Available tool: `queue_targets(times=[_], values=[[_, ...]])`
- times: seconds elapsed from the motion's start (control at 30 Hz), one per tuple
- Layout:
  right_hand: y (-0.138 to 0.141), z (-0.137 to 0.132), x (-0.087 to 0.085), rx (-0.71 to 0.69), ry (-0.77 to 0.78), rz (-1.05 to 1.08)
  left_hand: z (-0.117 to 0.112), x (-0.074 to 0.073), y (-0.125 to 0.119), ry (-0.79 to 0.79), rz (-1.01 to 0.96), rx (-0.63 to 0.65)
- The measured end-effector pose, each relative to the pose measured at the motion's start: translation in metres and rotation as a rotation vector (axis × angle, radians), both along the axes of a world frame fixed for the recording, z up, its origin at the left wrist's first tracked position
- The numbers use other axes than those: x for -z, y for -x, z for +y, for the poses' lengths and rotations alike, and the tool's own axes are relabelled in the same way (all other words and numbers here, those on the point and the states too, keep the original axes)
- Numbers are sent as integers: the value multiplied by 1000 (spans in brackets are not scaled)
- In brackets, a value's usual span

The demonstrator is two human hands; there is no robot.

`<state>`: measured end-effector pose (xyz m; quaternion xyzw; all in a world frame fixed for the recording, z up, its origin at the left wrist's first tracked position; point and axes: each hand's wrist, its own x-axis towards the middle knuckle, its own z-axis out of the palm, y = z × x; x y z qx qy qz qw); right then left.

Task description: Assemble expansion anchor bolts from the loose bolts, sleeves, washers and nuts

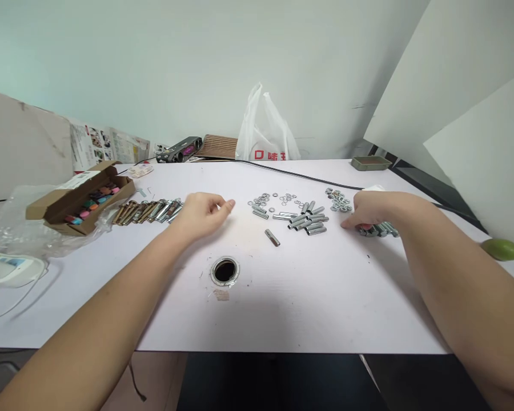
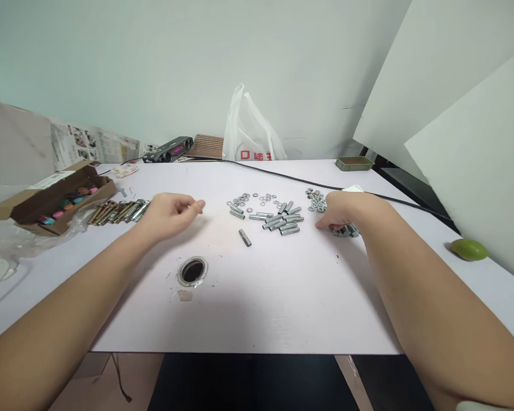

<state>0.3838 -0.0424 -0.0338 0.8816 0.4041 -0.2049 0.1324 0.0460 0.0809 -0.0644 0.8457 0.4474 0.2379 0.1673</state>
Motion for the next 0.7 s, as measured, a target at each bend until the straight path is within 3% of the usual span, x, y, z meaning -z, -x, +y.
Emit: queue_targets(times=[0.17,0.43,0.53,0.63,0.7], values=[[-4,-1,2,6,-5,-71,6,12,-3,89,46,62],[-17,3,8,-99,-33,66,8,14,-2,144,-12,81],[9,3,6,-242,-260,101,0,15,-9,250,-61,164],[60,4,12,-468,-606,330,-10,19,-18,454,-203,290],[96,6,23,-644,-724,464,-17,23,-24,552,-321,367]])
